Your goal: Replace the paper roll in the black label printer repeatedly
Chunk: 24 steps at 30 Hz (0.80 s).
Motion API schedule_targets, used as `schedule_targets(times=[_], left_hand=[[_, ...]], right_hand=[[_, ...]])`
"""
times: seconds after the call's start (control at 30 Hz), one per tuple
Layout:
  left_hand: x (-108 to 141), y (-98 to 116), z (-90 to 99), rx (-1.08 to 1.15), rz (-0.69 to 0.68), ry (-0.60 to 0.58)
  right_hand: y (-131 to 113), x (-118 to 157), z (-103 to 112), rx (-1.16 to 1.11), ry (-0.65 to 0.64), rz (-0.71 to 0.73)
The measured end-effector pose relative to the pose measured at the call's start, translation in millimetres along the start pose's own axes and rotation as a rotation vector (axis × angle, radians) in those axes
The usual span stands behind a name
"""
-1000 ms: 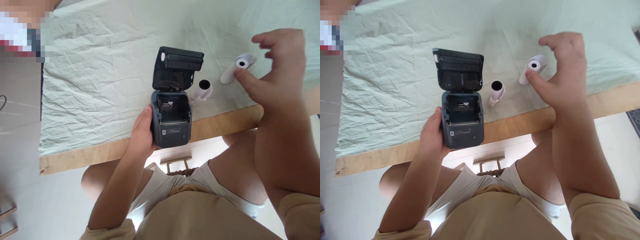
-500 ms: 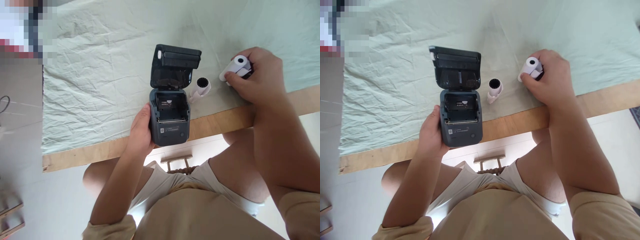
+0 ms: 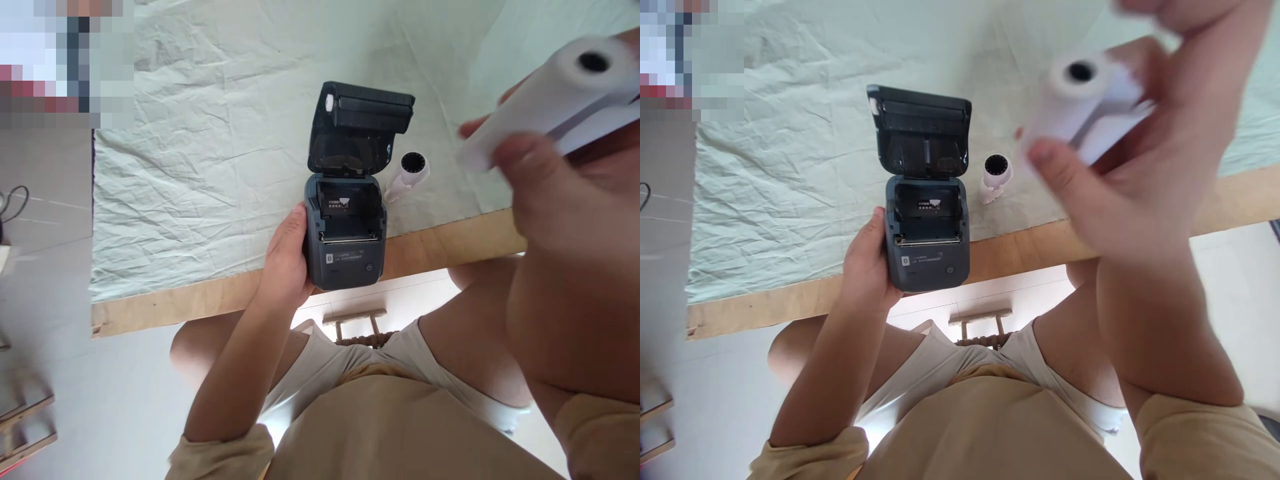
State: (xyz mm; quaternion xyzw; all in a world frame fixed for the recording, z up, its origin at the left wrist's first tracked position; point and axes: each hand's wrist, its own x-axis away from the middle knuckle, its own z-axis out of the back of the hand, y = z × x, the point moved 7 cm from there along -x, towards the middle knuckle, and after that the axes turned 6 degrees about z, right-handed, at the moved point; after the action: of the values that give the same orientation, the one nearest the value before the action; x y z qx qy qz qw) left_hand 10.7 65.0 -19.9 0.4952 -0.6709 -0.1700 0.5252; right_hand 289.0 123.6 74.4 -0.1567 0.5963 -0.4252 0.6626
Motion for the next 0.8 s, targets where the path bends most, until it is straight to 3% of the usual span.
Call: schedule_targets(times=[0.07, 0.1, 0.17, 0.23, 0.33, 0.47, 0.67, 0.8], left_hand=[[0, 2, -1.0, -0.017, -0.029, -0.003], [1, 3, -2.2, -0.019, -0.042, -0.014], [2, 5, -6.2, -0.011, -0.047, -0.067], [4, 5, -10.8, -0.016, -0.035, -0.148], [8, 8, -11.9, -0.033, -0.066, -0.245], [9, 7, -6.6, -0.034, -0.049, -0.271], [8, 8, -8.1, -0.057, -0.038, -0.264], [8, 9, -8.8, -0.055, -0.04, -0.253]], right_hand=[[-45, 9, -28, 0.029, -0.108, 0.168], [-56, 14, -50, 0.023, -0.279, 0.134], [-69, 25, -80, 0.081, -0.496, 0.105], [-69, 29, -94, 0.179, -0.582, 0.097], [-63, 29, -99, 0.306, -0.56, 0.206], [-63, 32, -96, 0.403, -0.521, 0.377], [-69, 33, -93, 0.364, -0.424, 0.422], [-63, 35, -97, 0.353, -0.474, 0.452]])
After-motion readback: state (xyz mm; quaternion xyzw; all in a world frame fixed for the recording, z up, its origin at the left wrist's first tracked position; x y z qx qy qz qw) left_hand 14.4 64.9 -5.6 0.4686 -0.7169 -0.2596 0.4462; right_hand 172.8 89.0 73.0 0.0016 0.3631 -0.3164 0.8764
